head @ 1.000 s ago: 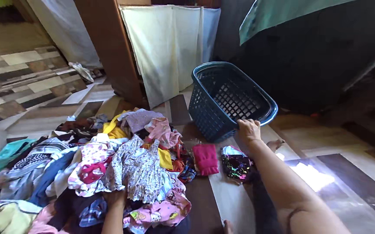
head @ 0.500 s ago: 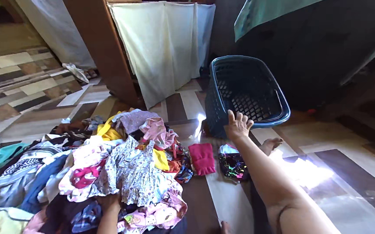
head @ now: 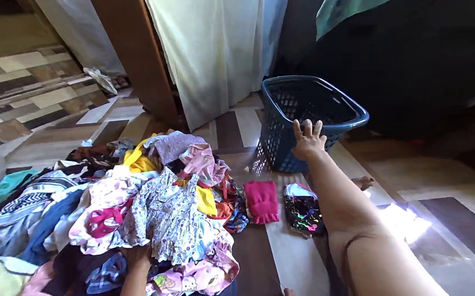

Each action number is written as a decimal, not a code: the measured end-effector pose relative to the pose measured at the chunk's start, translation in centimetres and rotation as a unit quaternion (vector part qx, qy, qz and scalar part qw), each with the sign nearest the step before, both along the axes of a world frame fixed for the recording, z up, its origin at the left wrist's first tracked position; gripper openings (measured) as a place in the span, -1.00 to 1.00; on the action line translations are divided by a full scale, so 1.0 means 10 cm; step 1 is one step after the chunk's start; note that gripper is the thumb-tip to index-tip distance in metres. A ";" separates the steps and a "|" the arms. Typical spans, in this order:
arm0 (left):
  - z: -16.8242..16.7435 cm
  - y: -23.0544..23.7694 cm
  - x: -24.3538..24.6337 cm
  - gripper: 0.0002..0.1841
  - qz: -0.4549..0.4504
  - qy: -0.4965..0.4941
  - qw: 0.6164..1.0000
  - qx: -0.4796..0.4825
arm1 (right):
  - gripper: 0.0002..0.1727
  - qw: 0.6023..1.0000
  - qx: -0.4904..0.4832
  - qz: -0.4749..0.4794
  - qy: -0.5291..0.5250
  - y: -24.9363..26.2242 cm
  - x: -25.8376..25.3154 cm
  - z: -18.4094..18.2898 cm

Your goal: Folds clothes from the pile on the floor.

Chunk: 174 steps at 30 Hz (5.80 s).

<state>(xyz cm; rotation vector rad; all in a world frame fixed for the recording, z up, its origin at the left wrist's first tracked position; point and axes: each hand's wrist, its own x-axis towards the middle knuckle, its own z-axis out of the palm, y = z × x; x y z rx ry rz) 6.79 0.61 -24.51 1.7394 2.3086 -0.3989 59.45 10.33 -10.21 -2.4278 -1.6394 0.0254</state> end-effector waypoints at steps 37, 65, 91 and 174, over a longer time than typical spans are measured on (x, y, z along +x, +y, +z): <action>0.06 -0.10 0.06 -0.48 -0.038 0.028 0.998 -0.042 | -0.08 0.957 -0.054 -0.124 0.258 -1.70 -1.73 -1.94; -0.06 -0.04 0.06 -0.52 0.090 -0.129 0.982 0.107 | -0.25 0.969 -0.181 0.116 0.123 -0.88 -1.79 -1.92; 0.25 -0.59 0.67 -0.47 -0.060 -0.326 0.919 0.215 | -0.60 0.863 -0.099 0.135 0.476 -1.99 -2.04 -0.97; 3.22 -0.64 0.31 -0.63 -0.231 -0.724 0.628 0.168 | -0.87 0.827 0.107 0.351 0.427 -1.72 -1.79 1.85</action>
